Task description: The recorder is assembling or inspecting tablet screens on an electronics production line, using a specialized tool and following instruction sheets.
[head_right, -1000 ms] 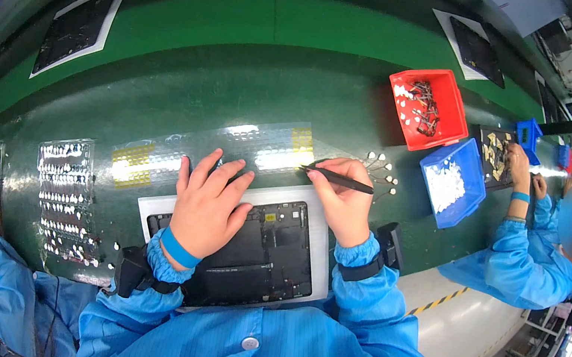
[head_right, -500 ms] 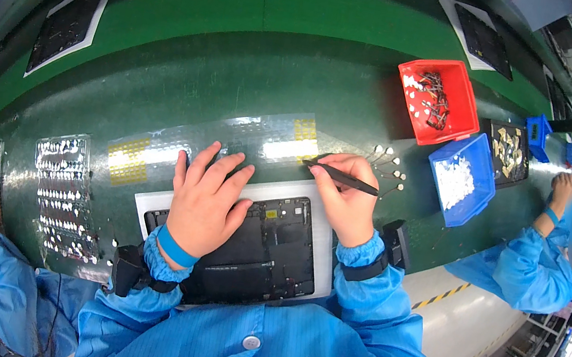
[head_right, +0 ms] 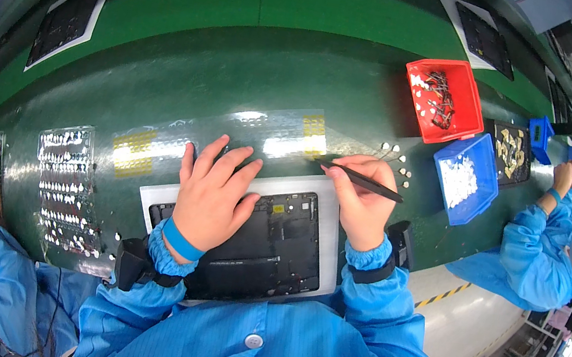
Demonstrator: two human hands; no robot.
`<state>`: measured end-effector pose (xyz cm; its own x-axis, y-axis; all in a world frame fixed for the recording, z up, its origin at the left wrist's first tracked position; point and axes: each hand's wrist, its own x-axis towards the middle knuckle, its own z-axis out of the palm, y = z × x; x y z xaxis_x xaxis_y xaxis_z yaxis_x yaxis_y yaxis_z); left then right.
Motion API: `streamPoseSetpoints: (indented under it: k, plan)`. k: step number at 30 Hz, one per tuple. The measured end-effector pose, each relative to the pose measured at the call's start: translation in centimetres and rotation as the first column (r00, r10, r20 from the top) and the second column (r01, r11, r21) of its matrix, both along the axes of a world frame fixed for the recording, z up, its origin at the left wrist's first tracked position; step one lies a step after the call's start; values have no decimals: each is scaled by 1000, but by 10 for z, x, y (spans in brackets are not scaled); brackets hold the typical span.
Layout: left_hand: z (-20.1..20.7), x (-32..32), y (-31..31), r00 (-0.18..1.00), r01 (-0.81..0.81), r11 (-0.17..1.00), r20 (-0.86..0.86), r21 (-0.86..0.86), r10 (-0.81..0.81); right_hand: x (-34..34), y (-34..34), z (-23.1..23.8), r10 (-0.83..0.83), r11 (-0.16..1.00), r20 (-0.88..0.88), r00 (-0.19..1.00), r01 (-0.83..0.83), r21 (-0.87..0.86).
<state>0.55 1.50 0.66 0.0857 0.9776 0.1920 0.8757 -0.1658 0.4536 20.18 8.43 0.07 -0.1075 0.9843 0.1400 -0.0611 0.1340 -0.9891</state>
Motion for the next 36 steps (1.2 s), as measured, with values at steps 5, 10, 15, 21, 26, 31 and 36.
streamPoseSetpoints:
  k: [5,10,15,21,26,31,36]
  plan:
    - [0,-4,-2,1000,8,1000,15,10,-8,-7,-23,21,23,999,-79,997,-26,-39]
    - [2,-15,-2,954,13,992,294,126,-50,-18,-40,19,82,991,-139,987,-96,-97]
    - [0,-25,-4,940,81,995,327,59,-96,-31,-57,14,84,957,-105,991,-110,-269]
    - [-4,-25,-6,943,115,993,312,29,-118,-41,-59,8,57,939,-15,998,-59,-339]
    - [-5,-23,-6,937,85,995,336,43,-95,-40,-59,8,67,938,1,998,-62,-342]
    - [-4,-25,-6,935,111,994,339,9,-108,-42,-58,8,72,937,47,996,-52,-346]
    - [-7,-25,-5,936,130,991,328,27,-131,-41,-57,10,53,930,40,998,-35,-367]
